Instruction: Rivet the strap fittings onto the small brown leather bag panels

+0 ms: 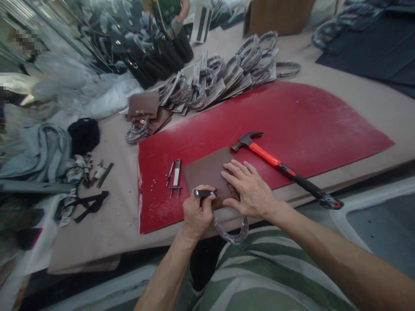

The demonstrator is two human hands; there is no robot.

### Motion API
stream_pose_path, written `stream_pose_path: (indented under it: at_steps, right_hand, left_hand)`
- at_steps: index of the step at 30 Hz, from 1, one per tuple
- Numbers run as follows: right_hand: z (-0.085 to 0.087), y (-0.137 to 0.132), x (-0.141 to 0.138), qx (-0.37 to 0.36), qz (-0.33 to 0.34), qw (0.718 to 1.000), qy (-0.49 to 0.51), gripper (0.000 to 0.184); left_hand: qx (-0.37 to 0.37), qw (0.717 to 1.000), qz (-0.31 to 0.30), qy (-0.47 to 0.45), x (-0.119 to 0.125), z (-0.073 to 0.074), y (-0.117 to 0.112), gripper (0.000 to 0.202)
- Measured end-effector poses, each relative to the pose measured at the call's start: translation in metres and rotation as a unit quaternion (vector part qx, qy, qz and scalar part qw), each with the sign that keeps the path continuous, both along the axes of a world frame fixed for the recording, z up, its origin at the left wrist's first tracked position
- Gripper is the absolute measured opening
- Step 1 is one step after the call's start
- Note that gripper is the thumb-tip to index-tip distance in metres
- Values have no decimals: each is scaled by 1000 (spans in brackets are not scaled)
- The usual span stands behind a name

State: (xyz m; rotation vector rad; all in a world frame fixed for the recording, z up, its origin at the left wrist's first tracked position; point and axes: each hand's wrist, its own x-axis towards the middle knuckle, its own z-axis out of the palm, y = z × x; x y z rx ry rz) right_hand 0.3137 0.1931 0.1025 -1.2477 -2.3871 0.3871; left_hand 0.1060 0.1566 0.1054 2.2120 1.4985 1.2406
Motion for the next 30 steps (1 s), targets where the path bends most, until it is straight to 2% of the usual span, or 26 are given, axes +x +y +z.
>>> stream_pose_path:
  at_steps: [4, 6, 7, 9, 11, 13, 14, 15, 17, 19, 21, 22, 24, 25, 26, 28, 30]
  right_hand:
    - [1, 5, 8, -14, 21, 998, 59, 70]
    - [6, 9, 20, 7, -5, 995, 100, 60]
    - [11, 11, 29, 26, -39, 994, 102, 54]
    - [21, 14, 47, 59, -123, 990, 44, 49]
    - [30, 16, 66, 44, -181, 980, -73, 46]
    - [35, 18, 80, -5, -202, 966, -164, 34]
    - [37, 20, 84, -32, -204, 962, -177, 26]
    - [38, 21, 88, -67, -207, 962, -163, 17]
    - [41, 25, 90, -193, -223, 955, -44, 6]
    - [47, 27, 88, -346, -222, 907, 97, 11]
    - [55, 25, 82, -451, -209, 847, 190, 14]
    - [60, 23, 79, -480, -206, 824, 219, 15]
    - [74, 16, 71, -490, -213, 804, 259, 21]
    - [82, 11, 66, -471, -214, 812, 271, 25]
    - [92, 5, 62, -429, -209, 836, 272, 31]
    - [111, -6, 54, -284, -175, 913, 234, 39]
    - [127, -15, 49, -122, -126, 969, 173, 39]
  left_hand:
    - [1, 1000, -21, -2, 2, 2, 1, 9]
    - [-11, 1000, -25, -12, 2, 1, 2, 10]
    - [-16, 999, -25, -17, 3, 1, 2, 10]
    - [-20, 999, -25, -26, 3, 0, 2, 10]
    - [-26, 999, -28, -35, 4, -1, 2, 10]
    - [-36, 998, -30, -39, 4, -3, 3, 10]
    - [-40, 998, -31, -40, 4, -4, 4, 9]
    - [-43, 998, -31, -42, 4, -5, 4, 10]
    - [-43, 997, -33, -50, 4, -6, 5, 9]
    - [-42, 997, -39, -60, 5, -7, 5, 9]
    - [-42, 996, -42, -64, 6, -6, 5, 9]
    - [-41, 996, -42, -63, 6, -6, 5, 9]
    - [-35, 997, -38, -63, 7, -5, 5, 11]
    - [-32, 997, -36, -62, 7, -5, 5, 11]
    - [-31, 997, -35, -61, 8, -4, 5, 11]
    - [-28, 997, -36, -61, 8, -5, 5, 11]
    - [-27, 997, -38, -63, 8, -6, 5, 11]
